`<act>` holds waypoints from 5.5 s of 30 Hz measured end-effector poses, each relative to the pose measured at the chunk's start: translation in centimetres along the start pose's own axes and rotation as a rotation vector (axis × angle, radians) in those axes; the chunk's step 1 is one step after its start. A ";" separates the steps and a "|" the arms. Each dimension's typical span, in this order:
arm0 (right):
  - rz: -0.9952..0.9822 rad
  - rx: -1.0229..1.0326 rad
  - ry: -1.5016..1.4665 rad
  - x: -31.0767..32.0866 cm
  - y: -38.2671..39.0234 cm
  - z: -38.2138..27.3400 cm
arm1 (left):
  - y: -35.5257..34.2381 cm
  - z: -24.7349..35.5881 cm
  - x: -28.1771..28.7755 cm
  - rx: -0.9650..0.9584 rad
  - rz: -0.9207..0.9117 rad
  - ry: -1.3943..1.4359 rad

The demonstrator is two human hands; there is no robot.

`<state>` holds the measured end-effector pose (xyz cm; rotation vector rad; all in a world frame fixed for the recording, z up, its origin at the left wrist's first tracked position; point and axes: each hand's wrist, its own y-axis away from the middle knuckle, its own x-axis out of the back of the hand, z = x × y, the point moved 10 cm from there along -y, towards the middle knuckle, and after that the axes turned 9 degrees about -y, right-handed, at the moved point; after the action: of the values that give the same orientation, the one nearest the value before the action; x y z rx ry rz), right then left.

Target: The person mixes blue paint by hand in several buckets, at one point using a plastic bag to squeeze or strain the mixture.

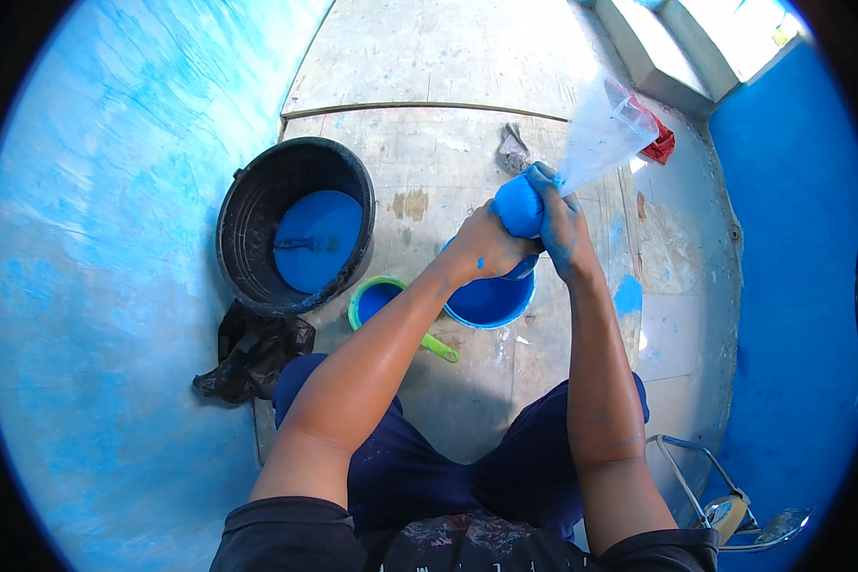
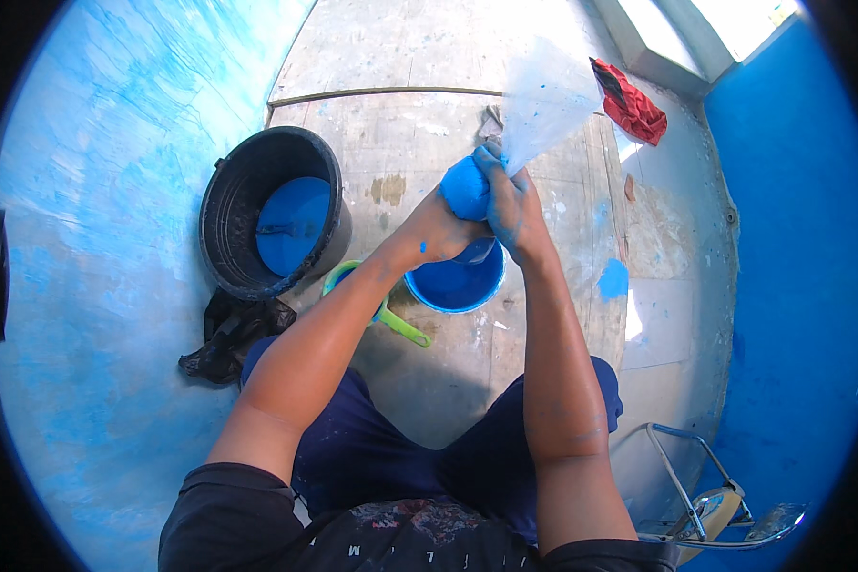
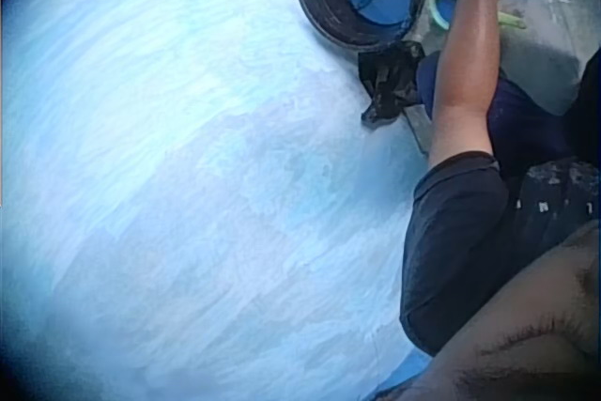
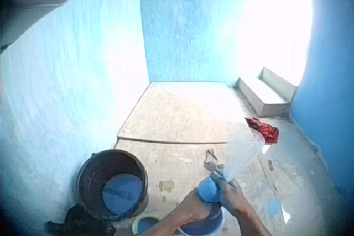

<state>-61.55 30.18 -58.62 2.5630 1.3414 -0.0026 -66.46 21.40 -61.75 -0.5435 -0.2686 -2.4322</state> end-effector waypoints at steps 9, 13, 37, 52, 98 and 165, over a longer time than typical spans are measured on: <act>0.003 0.064 0.069 0.1 -0.5 0.2 | 0.2 -0.1 0.6 0.042 0.014 -0.119; 0.009 0.067 0.066 0.0 -0.2 -0.1 | 0.1 -0.5 1.0 0.063 0.049 -0.183; 0.024 0.129 -0.041 0.2 -1.2 0.8 | -0.4 -0.7 2.8 0.140 0.133 -0.439; 0.001 -0.189 -0.443 -0.5 -1.7 5.3 | -0.1 -0.2 3.1 0.229 0.113 -0.427; 0.087 0.427 0.382 -1.2 0.1 -0.9 | 0.6 -0.3 0.0 0.014 0.084 -0.676; -0.069 -0.122 -0.602 -1.5 -1.2 1.7 | 0.1 0.4 -1.0 -0.036 -0.015 -0.516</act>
<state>-63.17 29.28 -60.33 2.1529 1.1410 -0.6292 -65.60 21.98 -61.83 -1.1866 -0.4412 -2.2759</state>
